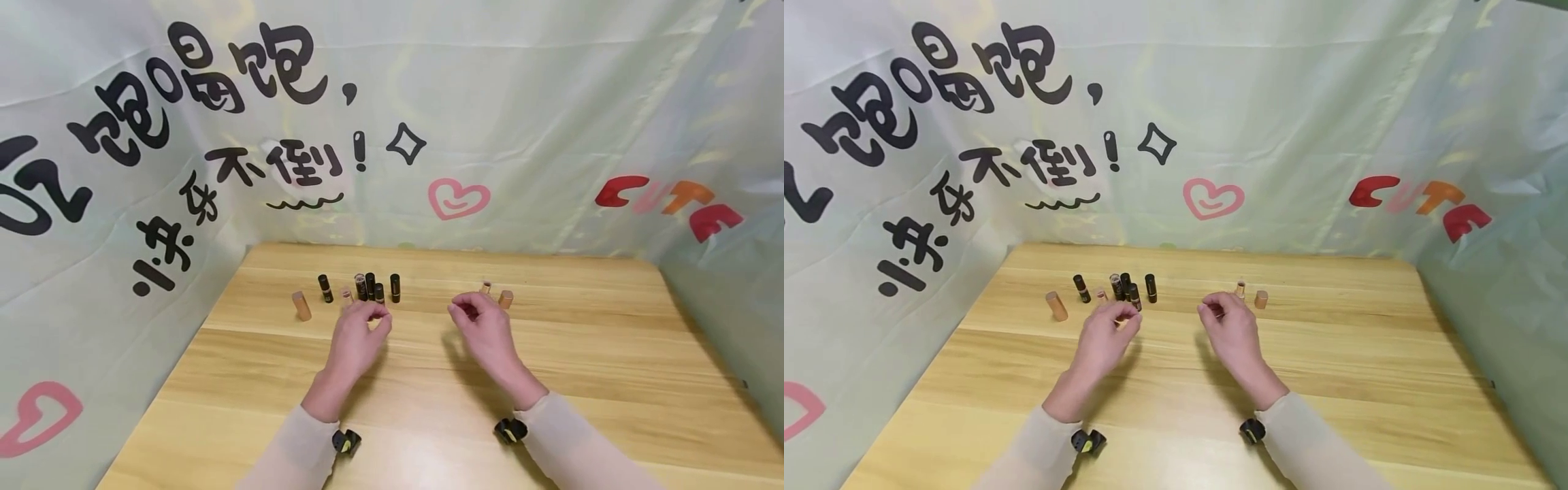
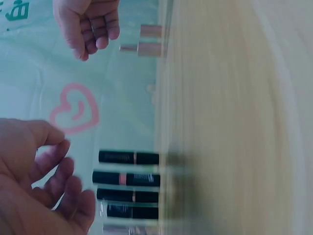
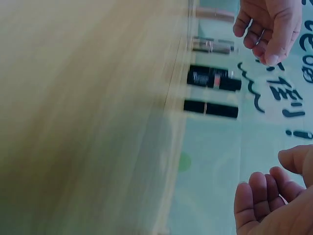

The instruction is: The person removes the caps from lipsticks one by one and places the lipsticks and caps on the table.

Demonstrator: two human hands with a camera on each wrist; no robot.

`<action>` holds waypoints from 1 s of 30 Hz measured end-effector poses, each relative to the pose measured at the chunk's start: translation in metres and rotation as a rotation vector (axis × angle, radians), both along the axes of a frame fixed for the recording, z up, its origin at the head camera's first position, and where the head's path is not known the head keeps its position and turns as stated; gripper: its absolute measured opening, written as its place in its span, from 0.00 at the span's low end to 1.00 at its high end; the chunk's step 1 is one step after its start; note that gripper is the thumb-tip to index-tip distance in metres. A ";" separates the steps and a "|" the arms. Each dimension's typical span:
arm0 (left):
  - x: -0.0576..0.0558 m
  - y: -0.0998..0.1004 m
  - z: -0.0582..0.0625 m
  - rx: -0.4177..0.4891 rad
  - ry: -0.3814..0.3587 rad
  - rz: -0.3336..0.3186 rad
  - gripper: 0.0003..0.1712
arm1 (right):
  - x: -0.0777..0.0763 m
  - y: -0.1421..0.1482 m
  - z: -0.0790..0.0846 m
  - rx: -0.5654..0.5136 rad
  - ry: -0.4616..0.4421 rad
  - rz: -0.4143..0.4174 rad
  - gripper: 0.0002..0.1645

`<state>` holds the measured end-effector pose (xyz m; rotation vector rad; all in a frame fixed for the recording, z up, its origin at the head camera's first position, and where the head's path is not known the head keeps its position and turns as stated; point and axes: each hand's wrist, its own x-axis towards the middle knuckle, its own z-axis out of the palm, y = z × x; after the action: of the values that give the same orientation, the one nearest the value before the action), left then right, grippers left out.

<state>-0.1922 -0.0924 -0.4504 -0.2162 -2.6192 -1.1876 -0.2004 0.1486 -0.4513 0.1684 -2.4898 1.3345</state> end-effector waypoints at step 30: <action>-0.034 -0.050 -0.018 0.238 -0.280 0.223 0.36 | -0.023 -0.112 -0.010 0.093 -0.103 0.231 0.15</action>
<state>-0.2266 -0.1428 -0.4680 0.3009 -2.6059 -1.5226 -0.2233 0.0366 -0.4612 0.4308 -2.6874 1.3445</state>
